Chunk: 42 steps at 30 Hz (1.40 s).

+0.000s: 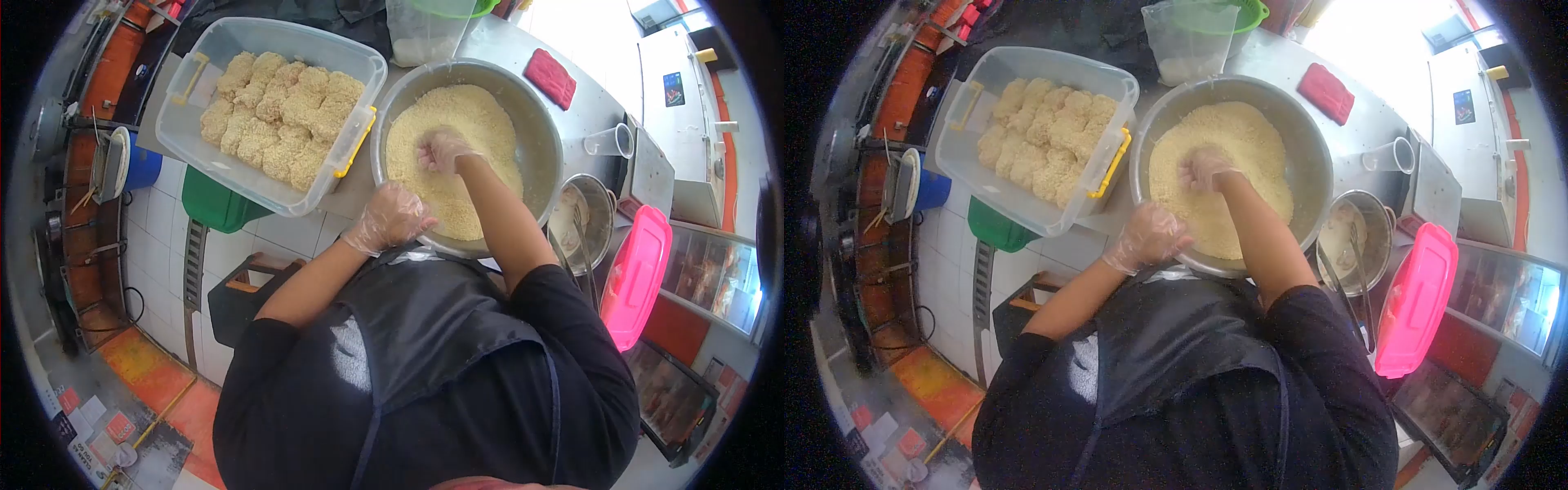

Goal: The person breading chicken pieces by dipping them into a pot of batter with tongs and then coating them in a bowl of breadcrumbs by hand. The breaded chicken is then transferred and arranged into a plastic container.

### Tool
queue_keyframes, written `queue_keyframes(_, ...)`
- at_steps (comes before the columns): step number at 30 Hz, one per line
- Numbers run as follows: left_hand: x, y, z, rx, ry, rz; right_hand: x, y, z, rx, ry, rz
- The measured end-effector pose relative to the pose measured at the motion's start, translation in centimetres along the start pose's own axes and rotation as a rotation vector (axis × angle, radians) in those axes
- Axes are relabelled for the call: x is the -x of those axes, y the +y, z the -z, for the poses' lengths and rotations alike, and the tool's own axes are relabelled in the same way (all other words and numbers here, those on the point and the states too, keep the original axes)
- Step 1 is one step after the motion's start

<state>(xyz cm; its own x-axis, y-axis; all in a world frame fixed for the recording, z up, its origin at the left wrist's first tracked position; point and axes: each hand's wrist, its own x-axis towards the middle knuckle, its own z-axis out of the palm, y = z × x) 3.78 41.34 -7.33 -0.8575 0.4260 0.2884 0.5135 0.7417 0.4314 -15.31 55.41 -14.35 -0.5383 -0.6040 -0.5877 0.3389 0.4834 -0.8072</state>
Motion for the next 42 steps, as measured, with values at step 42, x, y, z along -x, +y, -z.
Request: queue_keyframes(42, 14.9, -23.0, 26.4, 0.103, 0.853, 0.656, 12.9, -6.1, 0.2, 0.919, 0.392, 0.031)
